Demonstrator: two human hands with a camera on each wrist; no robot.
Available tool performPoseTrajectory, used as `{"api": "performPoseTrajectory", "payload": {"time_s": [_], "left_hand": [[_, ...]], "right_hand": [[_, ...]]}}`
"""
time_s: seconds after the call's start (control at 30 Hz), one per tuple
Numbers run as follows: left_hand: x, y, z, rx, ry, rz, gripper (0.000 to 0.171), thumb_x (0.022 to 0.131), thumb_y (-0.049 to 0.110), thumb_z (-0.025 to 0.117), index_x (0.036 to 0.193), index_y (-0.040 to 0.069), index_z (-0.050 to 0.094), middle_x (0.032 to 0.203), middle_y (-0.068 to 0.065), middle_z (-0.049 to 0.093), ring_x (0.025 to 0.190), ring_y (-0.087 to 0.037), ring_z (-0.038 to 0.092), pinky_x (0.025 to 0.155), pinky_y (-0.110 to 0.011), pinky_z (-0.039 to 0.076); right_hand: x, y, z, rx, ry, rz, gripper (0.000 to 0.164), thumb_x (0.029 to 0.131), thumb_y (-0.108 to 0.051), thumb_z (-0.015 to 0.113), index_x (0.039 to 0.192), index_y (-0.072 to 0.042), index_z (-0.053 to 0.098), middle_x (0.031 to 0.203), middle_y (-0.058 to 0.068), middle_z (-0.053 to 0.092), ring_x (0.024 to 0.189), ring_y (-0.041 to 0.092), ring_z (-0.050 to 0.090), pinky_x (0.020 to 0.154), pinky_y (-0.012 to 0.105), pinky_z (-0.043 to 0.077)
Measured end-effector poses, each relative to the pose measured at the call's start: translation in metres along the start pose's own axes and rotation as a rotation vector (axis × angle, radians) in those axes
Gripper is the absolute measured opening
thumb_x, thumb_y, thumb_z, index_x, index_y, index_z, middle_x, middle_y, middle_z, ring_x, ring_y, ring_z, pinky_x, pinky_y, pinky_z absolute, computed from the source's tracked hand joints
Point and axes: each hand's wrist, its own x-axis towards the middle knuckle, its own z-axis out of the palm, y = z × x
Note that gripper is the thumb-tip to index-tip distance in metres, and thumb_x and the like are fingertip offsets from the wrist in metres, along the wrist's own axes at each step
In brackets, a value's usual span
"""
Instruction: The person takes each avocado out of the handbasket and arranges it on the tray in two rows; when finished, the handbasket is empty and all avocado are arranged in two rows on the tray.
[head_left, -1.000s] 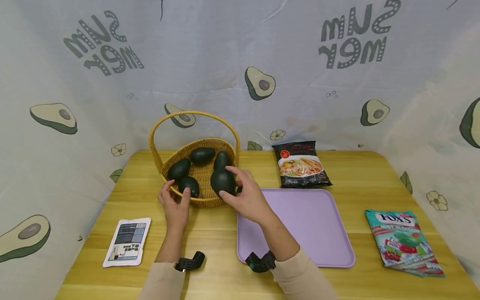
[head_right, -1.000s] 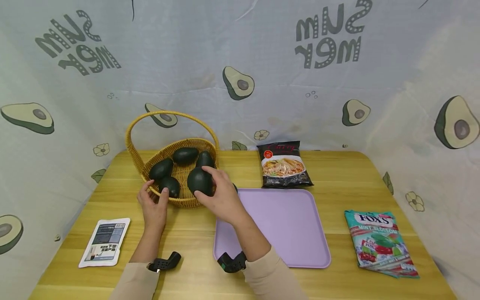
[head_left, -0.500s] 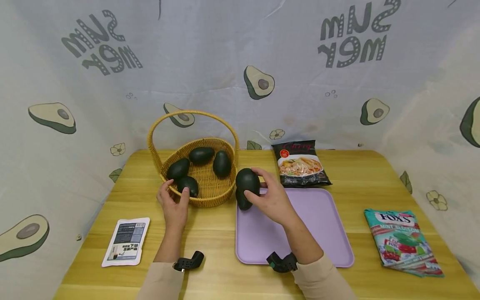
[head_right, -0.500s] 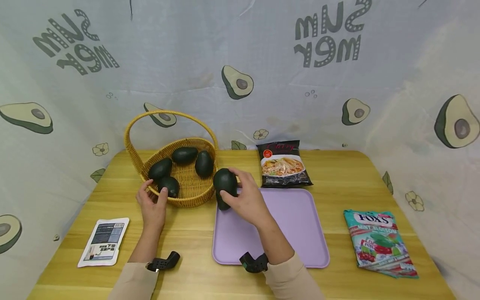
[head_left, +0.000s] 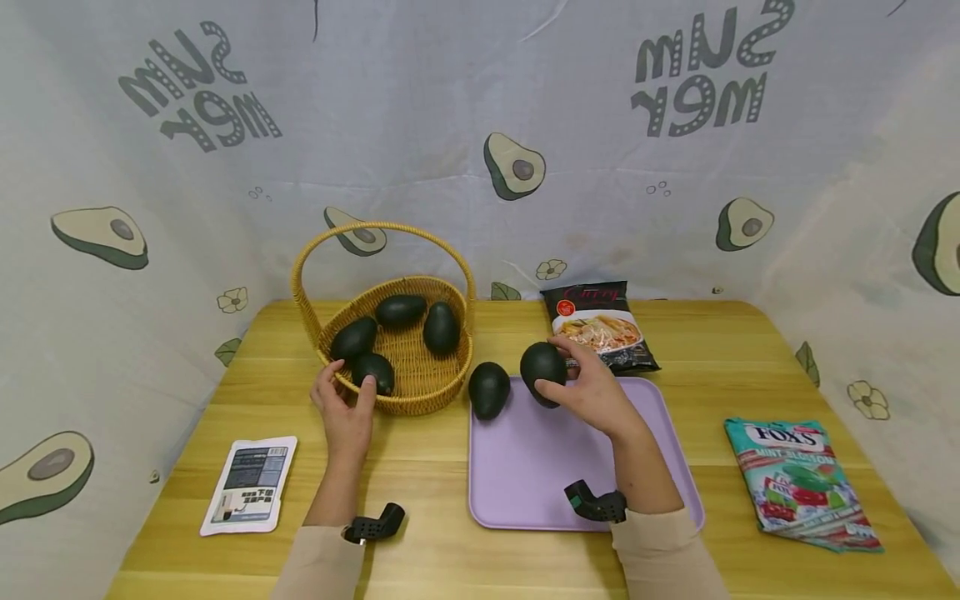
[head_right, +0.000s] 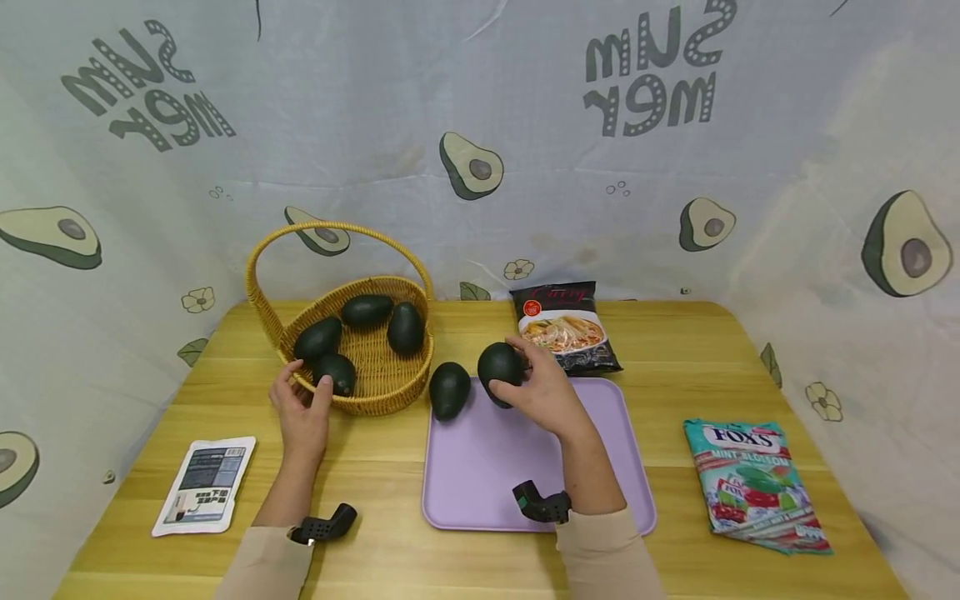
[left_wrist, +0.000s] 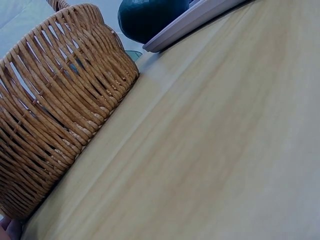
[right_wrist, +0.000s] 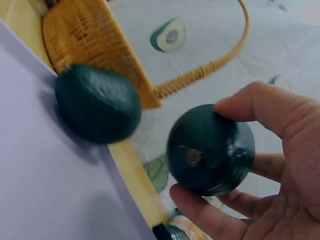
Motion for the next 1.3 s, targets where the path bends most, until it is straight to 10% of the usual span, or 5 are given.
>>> {"api": "performPoseTrajectory", "payload": {"time_s": [1.3], "left_hand": [[-0.003, 0.000, -0.001, 0.037, -0.019, -0.010, 0.054, 0.101, 0.019, 0.063, 0.147, 0.010, 0.037, 0.149, -0.017, 0.024, 0.134, -0.036, 0.042, 0.110, -0.052, 0.036]], "right_hand": [[-0.007, 0.036, -0.034, -0.208, -0.089, 0.268, 0.083, 0.082, -0.036, 0.083, 0.148, -0.006, 0.042, 0.138, 0.032, 0.049, 0.116, 0.044, 0.056, 0.086, 0.049, 0.051]]}}
